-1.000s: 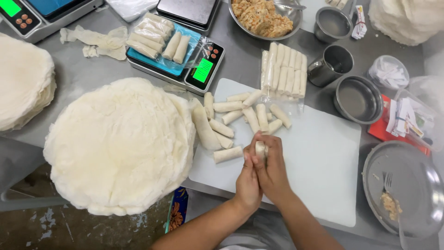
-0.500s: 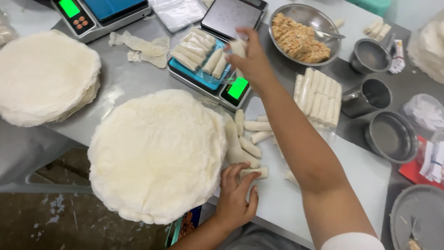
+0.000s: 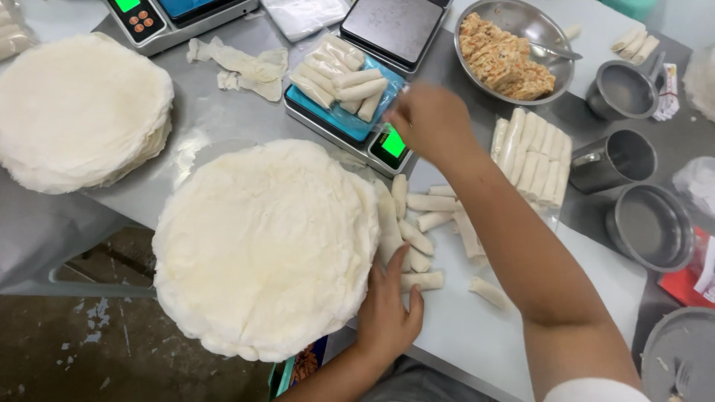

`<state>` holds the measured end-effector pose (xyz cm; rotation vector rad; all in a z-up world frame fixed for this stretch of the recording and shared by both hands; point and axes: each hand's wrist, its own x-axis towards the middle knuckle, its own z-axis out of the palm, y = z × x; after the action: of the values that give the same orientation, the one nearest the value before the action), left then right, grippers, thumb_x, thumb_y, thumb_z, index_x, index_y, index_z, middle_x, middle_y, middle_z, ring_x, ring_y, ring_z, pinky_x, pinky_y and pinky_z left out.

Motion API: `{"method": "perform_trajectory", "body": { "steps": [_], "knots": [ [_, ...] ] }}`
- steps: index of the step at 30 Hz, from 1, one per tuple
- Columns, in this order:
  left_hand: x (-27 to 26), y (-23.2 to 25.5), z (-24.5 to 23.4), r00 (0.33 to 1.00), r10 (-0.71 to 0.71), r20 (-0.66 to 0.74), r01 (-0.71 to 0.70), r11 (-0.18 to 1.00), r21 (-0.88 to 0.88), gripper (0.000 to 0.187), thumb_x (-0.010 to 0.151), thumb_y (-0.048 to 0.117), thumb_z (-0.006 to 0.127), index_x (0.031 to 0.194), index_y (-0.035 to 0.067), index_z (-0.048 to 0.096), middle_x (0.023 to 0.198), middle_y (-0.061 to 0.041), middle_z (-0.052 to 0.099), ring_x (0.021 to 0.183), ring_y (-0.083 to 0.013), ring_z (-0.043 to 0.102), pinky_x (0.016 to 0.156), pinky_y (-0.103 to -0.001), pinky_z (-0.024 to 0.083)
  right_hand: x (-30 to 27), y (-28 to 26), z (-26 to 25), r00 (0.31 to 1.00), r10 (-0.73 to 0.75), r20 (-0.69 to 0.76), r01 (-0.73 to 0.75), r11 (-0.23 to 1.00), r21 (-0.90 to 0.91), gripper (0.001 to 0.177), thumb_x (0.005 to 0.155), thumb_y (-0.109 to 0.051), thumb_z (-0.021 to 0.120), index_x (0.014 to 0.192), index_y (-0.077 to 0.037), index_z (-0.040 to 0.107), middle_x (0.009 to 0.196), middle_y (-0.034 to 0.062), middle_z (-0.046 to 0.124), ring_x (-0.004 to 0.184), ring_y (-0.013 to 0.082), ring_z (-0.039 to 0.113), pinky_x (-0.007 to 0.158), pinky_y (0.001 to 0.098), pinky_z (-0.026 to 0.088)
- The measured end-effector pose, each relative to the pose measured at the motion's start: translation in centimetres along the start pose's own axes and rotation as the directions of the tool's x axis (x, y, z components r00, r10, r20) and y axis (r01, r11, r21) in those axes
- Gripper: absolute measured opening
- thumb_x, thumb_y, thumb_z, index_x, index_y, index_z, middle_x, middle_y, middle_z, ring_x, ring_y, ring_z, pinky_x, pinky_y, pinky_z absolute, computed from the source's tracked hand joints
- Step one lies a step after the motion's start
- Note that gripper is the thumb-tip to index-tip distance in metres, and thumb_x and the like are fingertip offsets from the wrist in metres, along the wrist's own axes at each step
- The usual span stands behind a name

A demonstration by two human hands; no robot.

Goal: Packaging and weighing spring rolls into plastic bags at a production station

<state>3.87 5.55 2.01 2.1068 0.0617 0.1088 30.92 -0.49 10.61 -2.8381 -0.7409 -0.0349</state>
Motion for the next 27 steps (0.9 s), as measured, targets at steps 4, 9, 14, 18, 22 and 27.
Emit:
{"method": "perform_trajectory", "body": {
  "steps": [4, 9, 14, 18, 22, 27],
  "knots": [
    [0.2, -0.3, 0.8, 0.980, -0.151, 0.131, 0.149, 0.989, 0.022, 0.069, 0.099, 0.018, 0.050, 0.161, 0.008, 0.023, 0.164, -0.028, 0.025, 0.149, -0.0460, 0.028, 0.113, -0.053, 0.035, -6.2, 3.0, 3.0, 0.843, 0.201, 0.499, -0.067, 0.960, -0.273, 0.028, 0.088, -0.050, 0.073, 0.107, -0.030, 0.080, 0.103, 0.0029, 0.077, 0.101, 0.0321, 0.069, 0.085, 0.0433, 0.052],
    [-0.8, -1.6, 1.0, 0.992, 0.044, -0.120, -0.075, 0.961, -0.268, 0.064, 0.108, 0.033, 0.032, 0.161, 0.000, 0.017, 0.168, -0.026, 0.023, 0.157, -0.0384, 0.021, 0.126, -0.043, 0.019, -10.4, 5.5, 4.5, 0.965, -0.112, 0.237, 0.061, 0.975, 0.213, 0.035, 0.082, -0.032, 0.084, 0.101, -0.018, 0.059, 0.105, 0.0024, 0.063, 0.105, 0.0267, 0.058, 0.082, 0.0415, 0.044],
    [-1.9, -1.4, 0.6, 0.976, 0.137, -0.172, -0.193, 0.909, -0.370, 0.065, 0.109, 0.032, 0.031, 0.160, -0.004, 0.015, 0.168, -0.028, 0.022, 0.158, -0.0371, 0.021, 0.129, -0.041, 0.017, -11.7, 1.8, -0.1, 0.944, 0.134, 0.302, -0.282, 0.805, 0.523, 0.026, 0.101, -0.025, 0.066, 0.118, -0.021, 0.047, 0.073, 0.0021, 0.048, 0.063, 0.0153, 0.041, 0.064, 0.0336, 0.037],
    [-2.1, -1.2, 0.3, 0.970, 0.122, -0.209, -0.197, 0.900, -0.390, 0.062, 0.109, 0.030, 0.033, 0.160, -0.001, 0.020, 0.168, -0.024, 0.026, 0.158, -0.0343, 0.023, 0.129, -0.040, 0.018, -12.5, 0.3, 1.6, 0.869, 0.239, 0.434, -0.244, 0.969, -0.044, 0.047, 0.079, -0.068, 0.074, 0.108, -0.032, 0.073, 0.096, 0.0021, 0.076, 0.102, 0.0271, 0.068, 0.078, 0.0435, 0.049],
    [-2.0, -1.2, 0.3, 0.980, 0.097, -0.175, -0.163, 0.894, -0.417, 0.065, 0.108, 0.035, 0.033, 0.160, -0.002, 0.018, 0.168, -0.024, 0.023, 0.158, -0.0333, 0.021, 0.128, -0.039, 0.018, -14.0, -0.2, 3.2, 0.830, 0.159, 0.535, -0.116, 0.987, -0.113, 0.061, 0.074, -0.070, 0.083, 0.081, -0.015, 0.059, 0.082, 0.0043, 0.067, 0.080, 0.0273, 0.064, 0.062, 0.0436, 0.043],
    [-2.0, -1.2, 0.3, 0.974, 0.117, -0.194, -0.186, 0.901, -0.391, 0.064, 0.109, 0.034, 0.032, 0.160, -0.003, 0.019, 0.167, -0.025, 0.026, 0.158, -0.0348, 0.023, 0.129, -0.040, 0.018, -16.6, 2.4, 5.0, 0.966, 0.171, 0.196, -0.128, 0.969, -0.211, 0.051, 0.074, -0.024, 0.071, 0.122, -0.015, 0.056, 0.108, 0.0075, 0.068, 0.089, 0.0356, 0.071, 0.062, 0.0534, 0.052]
  ]
}}
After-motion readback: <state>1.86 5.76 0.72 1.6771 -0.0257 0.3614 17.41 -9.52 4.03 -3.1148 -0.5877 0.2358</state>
